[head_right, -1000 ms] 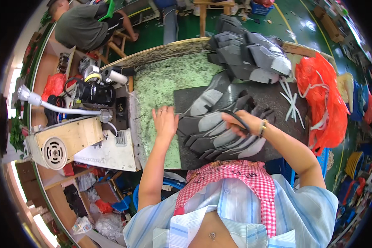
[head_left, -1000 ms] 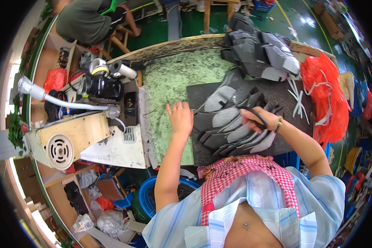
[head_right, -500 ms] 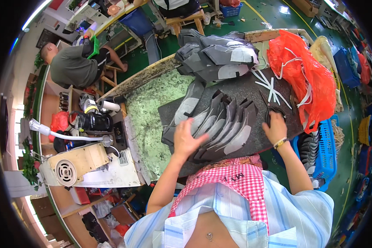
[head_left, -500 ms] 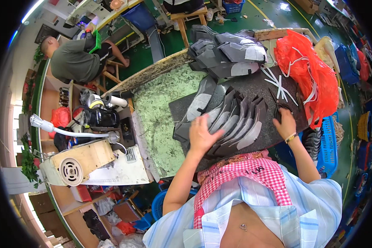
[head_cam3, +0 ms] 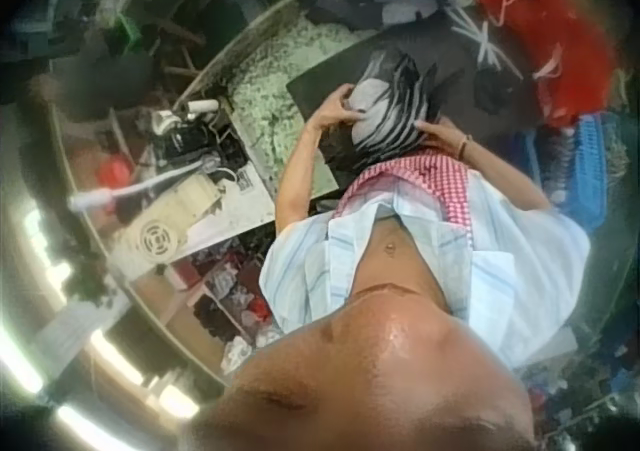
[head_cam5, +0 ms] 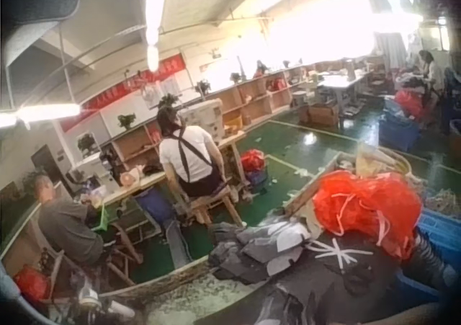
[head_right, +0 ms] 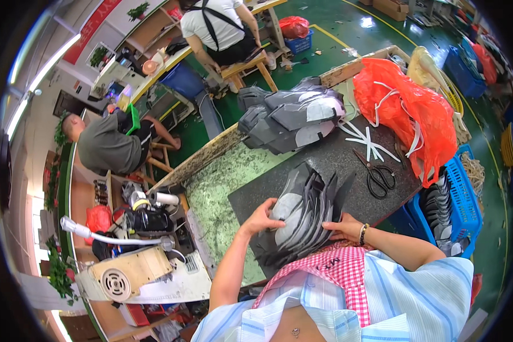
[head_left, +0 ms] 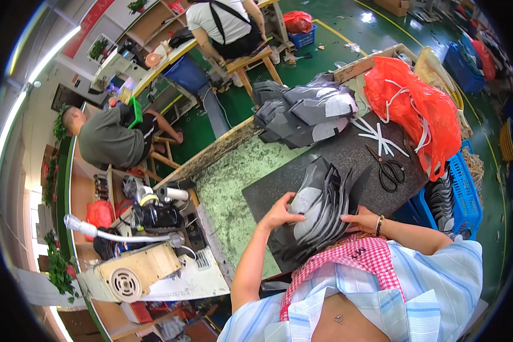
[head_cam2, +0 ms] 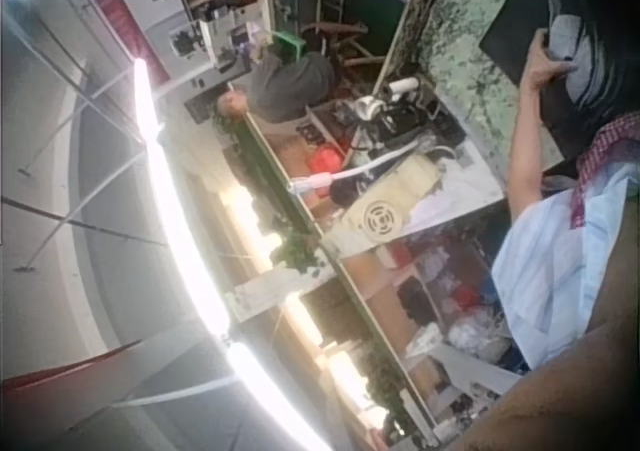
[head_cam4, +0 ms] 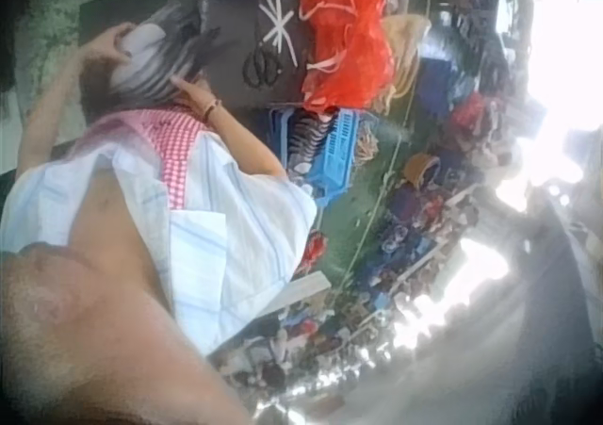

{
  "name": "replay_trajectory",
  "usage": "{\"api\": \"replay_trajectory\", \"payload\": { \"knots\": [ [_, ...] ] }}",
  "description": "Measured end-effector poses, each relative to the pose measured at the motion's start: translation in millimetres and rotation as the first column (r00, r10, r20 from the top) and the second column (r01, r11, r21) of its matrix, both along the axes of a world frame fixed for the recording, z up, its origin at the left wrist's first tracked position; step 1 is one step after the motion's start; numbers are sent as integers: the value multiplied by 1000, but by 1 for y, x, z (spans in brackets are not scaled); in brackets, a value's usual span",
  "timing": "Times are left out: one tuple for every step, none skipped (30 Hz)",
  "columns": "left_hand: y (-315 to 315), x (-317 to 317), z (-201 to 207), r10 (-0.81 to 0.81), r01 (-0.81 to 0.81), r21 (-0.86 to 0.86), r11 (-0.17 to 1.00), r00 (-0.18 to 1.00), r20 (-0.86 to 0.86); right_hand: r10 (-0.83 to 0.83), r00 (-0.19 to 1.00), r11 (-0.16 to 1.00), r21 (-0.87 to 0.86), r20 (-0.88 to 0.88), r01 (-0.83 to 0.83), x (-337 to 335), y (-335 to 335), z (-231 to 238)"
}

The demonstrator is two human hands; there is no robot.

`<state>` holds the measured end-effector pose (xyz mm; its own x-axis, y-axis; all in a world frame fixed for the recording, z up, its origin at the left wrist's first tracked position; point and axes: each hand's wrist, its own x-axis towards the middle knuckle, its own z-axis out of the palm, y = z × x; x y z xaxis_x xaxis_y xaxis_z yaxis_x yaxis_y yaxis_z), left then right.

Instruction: The person organizes shoe parts into plastic baskets, arranges a stack of shoe pieces on the workbench, and cuts connecting threads between the pieces using scissors before placing the separated parts into a basket.

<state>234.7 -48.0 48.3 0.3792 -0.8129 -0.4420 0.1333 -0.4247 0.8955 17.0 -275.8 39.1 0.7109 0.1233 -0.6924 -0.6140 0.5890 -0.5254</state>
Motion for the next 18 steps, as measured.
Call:
{"api": "replay_trajectory", "payload": {
  "knots": [
    [-8,-1,15,31,-35,-61,997,998,-63,-1,999,999,-37,38,2,-1,-4,7],
    [-16,-1,30,60,-76,-116,990,989,-132,-49,996,994,-97,72,56,-1,-6,22],
    [-29,3,49,23,-41,-132,990,991,-134,-84,994,989,-112,72,92,-4,-12,30],
    [-42,13,70,-10,6,-190,982,1000,-17,-87,967,960,-241,238,145,-3,-21,33],
    [-58,23,91,-38,61,-242,968,994,99,-65,917,909,-356,393,217,-2,-33,37],
    [-71,35,114,-31,77,-225,971,978,204,-149,881,884,-339,449,322,10,-39,68],
    [-90,50,136,-32,102,-213,972,951,308,-141,855,828,-413,499,378,17,-53,82],
    [-113,67,156,-41,124,-208,970,930,366,-196,868,821,-408,456,400,26,-65,96],
    [-133,85,170,-40,138,-199,970,903,428,-243,876,817,-399,416,416,39,-75,104],
    [-151,108,173,-48,148,-158,976,859,510,-250,900,806,-438,357,398,56,-83,110],
    [-166,129,170,-59,158,-118,980,807,588,-261,919,793,-476,297,380,71,-93,112],
    [-179,147,159,-52,34,40,999,620,783,-196,962,759,-592,190,271,83,-108,95],
    [-187,162,141,-92,-141,159,977,389,916,-187,973,685,-692,135,228,101,-111,94],
    [-194,162,125,-125,-212,174,962,228,966,-238,970,697,-686,55,210,113,-124,72],
    [-199,158,112,-103,-101,144,984,330,938,-309,951,657,-721,9,221,122,-132,48],
    [-203,146,103,-135,-76,171,982,348,928,-320,945,658,-703,62,269,126,-139,30],
    [-207,127,100,-172,-45,203,978,370,913,-336,936,658,-684,107,314,122,-142,21],
    [-210,115,101,-228,-65,251,966,243,943,-319,939,647,-694,130,316,119,-148,14]
  ]
}}
